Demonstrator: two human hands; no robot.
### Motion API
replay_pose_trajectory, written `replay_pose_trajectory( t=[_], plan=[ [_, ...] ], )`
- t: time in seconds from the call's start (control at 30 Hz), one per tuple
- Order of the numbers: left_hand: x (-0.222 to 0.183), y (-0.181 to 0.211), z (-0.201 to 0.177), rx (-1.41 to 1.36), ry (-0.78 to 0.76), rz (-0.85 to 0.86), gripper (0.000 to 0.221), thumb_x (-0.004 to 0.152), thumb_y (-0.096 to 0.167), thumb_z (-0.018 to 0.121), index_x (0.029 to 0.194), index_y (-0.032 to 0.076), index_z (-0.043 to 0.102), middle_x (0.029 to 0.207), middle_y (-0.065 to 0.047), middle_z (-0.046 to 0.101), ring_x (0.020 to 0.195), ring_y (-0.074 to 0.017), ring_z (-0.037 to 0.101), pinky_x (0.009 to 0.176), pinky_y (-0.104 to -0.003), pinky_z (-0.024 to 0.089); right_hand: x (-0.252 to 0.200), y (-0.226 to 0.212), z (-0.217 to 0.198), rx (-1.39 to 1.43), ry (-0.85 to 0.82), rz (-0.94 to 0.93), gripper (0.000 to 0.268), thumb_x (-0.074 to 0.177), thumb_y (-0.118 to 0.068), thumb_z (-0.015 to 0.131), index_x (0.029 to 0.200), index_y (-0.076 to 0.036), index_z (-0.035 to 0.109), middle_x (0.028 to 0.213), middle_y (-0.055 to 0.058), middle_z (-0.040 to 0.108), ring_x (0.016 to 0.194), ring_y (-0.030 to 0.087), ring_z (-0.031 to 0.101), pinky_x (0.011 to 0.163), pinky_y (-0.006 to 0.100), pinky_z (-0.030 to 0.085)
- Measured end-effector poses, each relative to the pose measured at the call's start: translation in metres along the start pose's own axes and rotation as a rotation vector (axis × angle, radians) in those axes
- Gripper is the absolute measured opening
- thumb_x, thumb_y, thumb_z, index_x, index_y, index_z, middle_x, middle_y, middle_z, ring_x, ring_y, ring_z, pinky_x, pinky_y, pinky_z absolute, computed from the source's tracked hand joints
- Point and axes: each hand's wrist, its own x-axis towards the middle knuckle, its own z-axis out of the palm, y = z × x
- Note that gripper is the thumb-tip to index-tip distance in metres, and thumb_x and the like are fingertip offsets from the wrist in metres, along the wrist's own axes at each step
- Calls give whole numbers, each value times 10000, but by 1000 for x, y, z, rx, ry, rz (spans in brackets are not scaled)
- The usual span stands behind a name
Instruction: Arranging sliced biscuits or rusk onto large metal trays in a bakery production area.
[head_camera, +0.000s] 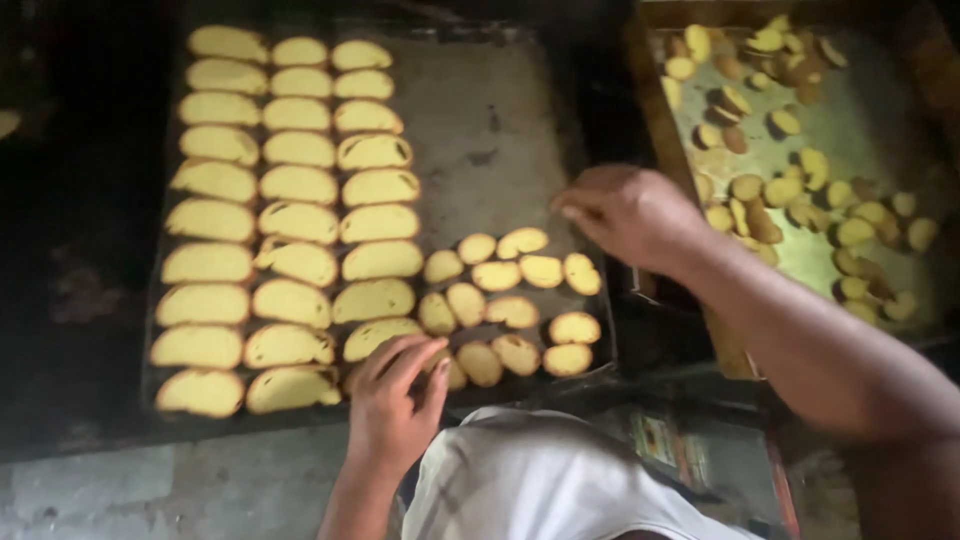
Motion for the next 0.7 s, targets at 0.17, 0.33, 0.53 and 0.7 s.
replay_pose_trajectory(
  t=[0.17, 0.33, 0.53, 0.7],
  plan=[
    [-14, -1, 24, 87, -16, -116, 193, 864, 63, 731, 1056, 39, 728, 1031, -107, 728, 937, -293, 713, 799, -386, 565, -54, 51, -49, -192, 224, 76, 149, 1045, -237, 688, 1106, -148, 790, 1094, 46, 790, 1013, 228, 748, 914, 384, 616],
    [-13, 8, 52, 98, -39, -183, 196, 860, 68, 733, 1055, 54, 736, 1030, -87, 736, 910, -257, 717, 771, -356, 573, -124, 123, -60, -171, 251, 295, 150, 1088, -227, 695, 1163, -131, 782, 1152, 80, 775, 1012, 219, 740, 849, 350, 629],
    [-7, 35, 87, 165, -55, -185, 185, 871, 71, 732, 1053, 42, 733, 1040, -94, 747, 924, -264, 717, 789, -362, 576, -196, 181, -80, -195, 359, 303, 110, 1145, -203, 732, 1166, -107, 781, 1109, 67, 780, 926, 174, 753, 872, 329, 618],
    [-8, 52, 117, 197, -24, -155, 173, 882, 60, 727, 1050, 18, 725, 1007, -102, 739, 973, -281, 714, 829, -367, 576, -220, 214, -80, -158, 342, 338, 120, 1123, -190, 753, 1161, -81, 787, 1082, 97, 777, 855, 199, 747, 746, 323, 605]
  ],
)
